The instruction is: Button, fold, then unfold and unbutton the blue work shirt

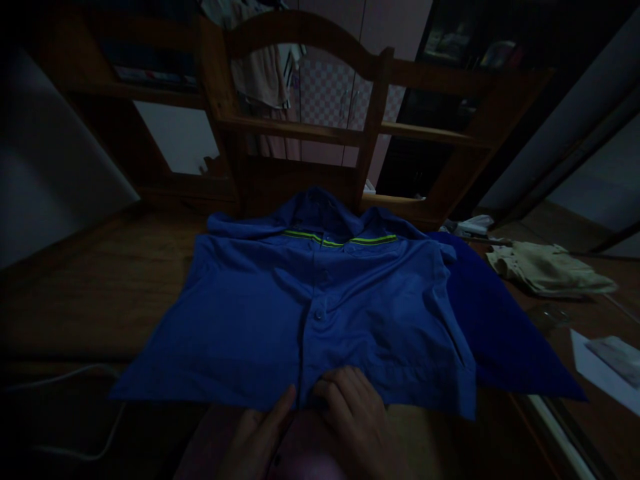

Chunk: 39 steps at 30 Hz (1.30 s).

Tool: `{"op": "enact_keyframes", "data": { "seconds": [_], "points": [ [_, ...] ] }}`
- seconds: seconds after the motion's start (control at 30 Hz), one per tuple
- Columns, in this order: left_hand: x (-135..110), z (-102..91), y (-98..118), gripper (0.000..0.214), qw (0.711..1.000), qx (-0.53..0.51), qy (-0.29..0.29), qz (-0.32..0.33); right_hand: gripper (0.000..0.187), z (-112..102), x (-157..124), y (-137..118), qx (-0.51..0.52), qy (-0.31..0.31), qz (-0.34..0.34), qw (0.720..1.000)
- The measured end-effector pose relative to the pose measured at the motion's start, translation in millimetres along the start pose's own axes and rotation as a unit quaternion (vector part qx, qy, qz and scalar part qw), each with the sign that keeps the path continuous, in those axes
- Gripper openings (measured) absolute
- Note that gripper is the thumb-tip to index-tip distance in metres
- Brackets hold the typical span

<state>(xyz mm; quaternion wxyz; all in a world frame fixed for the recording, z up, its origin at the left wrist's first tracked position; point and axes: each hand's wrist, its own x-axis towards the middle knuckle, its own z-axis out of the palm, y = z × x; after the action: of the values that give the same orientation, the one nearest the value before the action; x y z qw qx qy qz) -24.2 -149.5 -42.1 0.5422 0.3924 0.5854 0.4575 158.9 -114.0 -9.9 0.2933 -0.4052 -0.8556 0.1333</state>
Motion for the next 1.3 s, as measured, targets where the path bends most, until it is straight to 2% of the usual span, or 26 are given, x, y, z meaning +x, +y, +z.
{"op": "enact_keyframes", "data": {
  "seconds": [0.17, 0.3, 0.4, 0.53, 0.63, 0.7, 0.83, 1.0, 1.07, 1.17, 1.3],
  "points": [
    [-5.2, 0.7, -0.2, 0.039, 0.999, 0.019, 0.032, 0.015, 0.015, -6.2, 5.8, -4.9, 0.066, -0.011, 0.069, 0.995],
    [-1.1, 5.9, 15.0, 0.044, 0.997, -0.066, 0.029, -0.029, 0.015, -11.5, 3.6, -8.6, 0.115, -0.014, 0.1, 0.988],
    [7.1, 13.8, 23.8, 0.048, 0.991, -0.121, 0.026, -0.051, 0.004, -12.2, 4.1, -7.4, 0.173, 0.018, 0.15, 0.973],
    [14.2, 21.2, 25.4, 0.055, 0.981, -0.185, 0.015, -0.064, 0.006, -12.3, 6.8, -3.4, 0.231, 0.076, 0.208, 0.947],
    [14.6, 23.6, 24.5, 0.055, 0.978, -0.197, 0.02, -0.061, 0.008, -14.7, 6.7, -3.2, 0.261, 0.084, 0.231, 0.934],
    [14.6, 25.1, 23.7, 0.054, 0.98, -0.191, 0.035, -0.05, 0.007, -16.3, 5.5, -4.6, 0.259, 0.089, 0.222, 0.936],
    [18.3, 26.4, 21.9, 0.038, 0.987, -0.15, 0.056, -0.027, 0.012, -14.3, 3.0, -7.1, 0.214, 0.084, 0.151, 0.962],
    [23.8, 22.8, 27.9, 0.024, 0.991, -0.134, 0.01, -0.015, 0.016, -5.1, 3.4, -7.4, 0.11, 0.109, 0.088, 0.984],
    [22.0, 23.4, 32.0, 0.017, 0.992, -0.125, 0.021, -0.006, 0.018, -3.1, 3.7, -7.7, 0.093, 0.103, 0.078, 0.987],
    [16.3, 28.4, 35.7, 0.004, 0.991, -0.11, 0.071, 0.011, 0.019, -2.3, 3.9, -8.6, 0.092, 0.104, 0.078, 0.987],
    [11.7, 34.8, 36.3, 0.012, 0.991, -0.102, 0.082, 0.001, 0.018, -2.4, 4.3, -9.3, 0.098, 0.112, 0.083, 0.985]
  ]
}}
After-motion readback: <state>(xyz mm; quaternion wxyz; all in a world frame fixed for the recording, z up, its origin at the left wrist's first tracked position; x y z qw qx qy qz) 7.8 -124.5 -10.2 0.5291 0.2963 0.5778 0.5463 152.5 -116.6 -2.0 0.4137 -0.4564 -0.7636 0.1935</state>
